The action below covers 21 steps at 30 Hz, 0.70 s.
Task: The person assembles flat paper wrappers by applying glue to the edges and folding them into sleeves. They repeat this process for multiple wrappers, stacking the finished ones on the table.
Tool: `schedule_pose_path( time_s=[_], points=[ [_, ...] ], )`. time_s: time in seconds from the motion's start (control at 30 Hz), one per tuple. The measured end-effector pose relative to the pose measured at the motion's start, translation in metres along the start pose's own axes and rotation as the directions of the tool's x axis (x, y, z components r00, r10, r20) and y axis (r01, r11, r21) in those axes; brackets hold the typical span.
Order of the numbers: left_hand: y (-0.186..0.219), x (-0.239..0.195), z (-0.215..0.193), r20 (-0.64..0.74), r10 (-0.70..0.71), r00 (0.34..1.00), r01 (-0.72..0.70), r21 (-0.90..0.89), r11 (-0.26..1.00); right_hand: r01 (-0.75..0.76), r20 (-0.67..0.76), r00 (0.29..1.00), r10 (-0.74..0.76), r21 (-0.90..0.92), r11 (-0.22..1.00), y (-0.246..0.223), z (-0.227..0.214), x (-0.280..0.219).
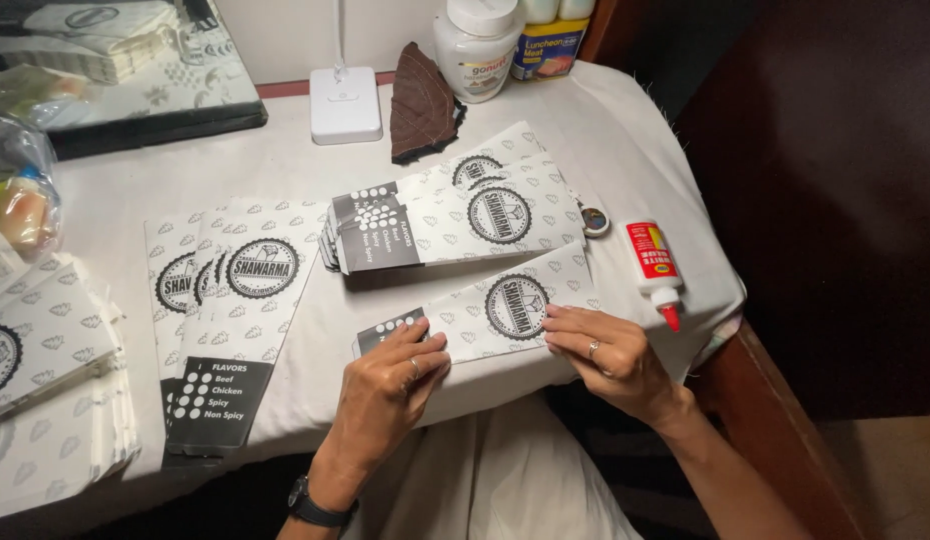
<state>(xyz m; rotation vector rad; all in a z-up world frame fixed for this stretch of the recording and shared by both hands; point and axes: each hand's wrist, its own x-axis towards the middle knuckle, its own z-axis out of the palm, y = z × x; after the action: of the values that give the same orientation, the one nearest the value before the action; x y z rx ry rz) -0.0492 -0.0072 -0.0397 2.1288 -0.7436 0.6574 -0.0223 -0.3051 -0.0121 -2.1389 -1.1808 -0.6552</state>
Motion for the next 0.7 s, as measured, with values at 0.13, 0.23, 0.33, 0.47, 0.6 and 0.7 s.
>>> schedule_pose_path(
  time_s=[0.13, 0.23, 0.33, 0.47, 0.6, 0.7],
  points=[
    [0.003, 0.0, 0.002, 0.001, -0.035, 0.999, 0.035, -0.012, 0.999, 0.003, -0.024, 1.0, -0.003, 0.003, 1.0, -0.003, 0.001, 0.004],
    [0.003, -0.002, 0.003, -0.001, -0.06, 0.998, 0.06, -0.002, 0.998, -0.013, -0.033, 0.999, 0.013, 0.002, 1.0, -0.006, 0.001, 0.005],
    [0.003, -0.003, 0.003, 0.006, -0.081, 0.997, 0.081, -0.015, 0.997, -0.061, -0.017, 0.998, 0.061, -0.013, 0.998, -0.009, 0.005, 0.011],
    [0.004, -0.006, 0.005, -0.006, -0.077, 0.997, 0.077, -0.04, 0.996, -0.047, 0.009, 0.999, 0.047, -0.008, 0.999, -0.021, 0.025, 0.032],
    [0.004, -0.01, 0.003, -0.006, 0.002, 1.0, -0.003, -0.025, 1.0, -0.11, 0.281, 0.955, 0.098, 0.028, 0.994, -0.019, 0.049, 0.052],
    [0.012, -0.02, -0.02, 0.044, -0.005, 0.999, 0.004, 0.035, 0.999, -0.227, 0.541, 0.77, 0.34, -0.265, 0.937, 0.004, 0.047, 0.044]
  ],
)
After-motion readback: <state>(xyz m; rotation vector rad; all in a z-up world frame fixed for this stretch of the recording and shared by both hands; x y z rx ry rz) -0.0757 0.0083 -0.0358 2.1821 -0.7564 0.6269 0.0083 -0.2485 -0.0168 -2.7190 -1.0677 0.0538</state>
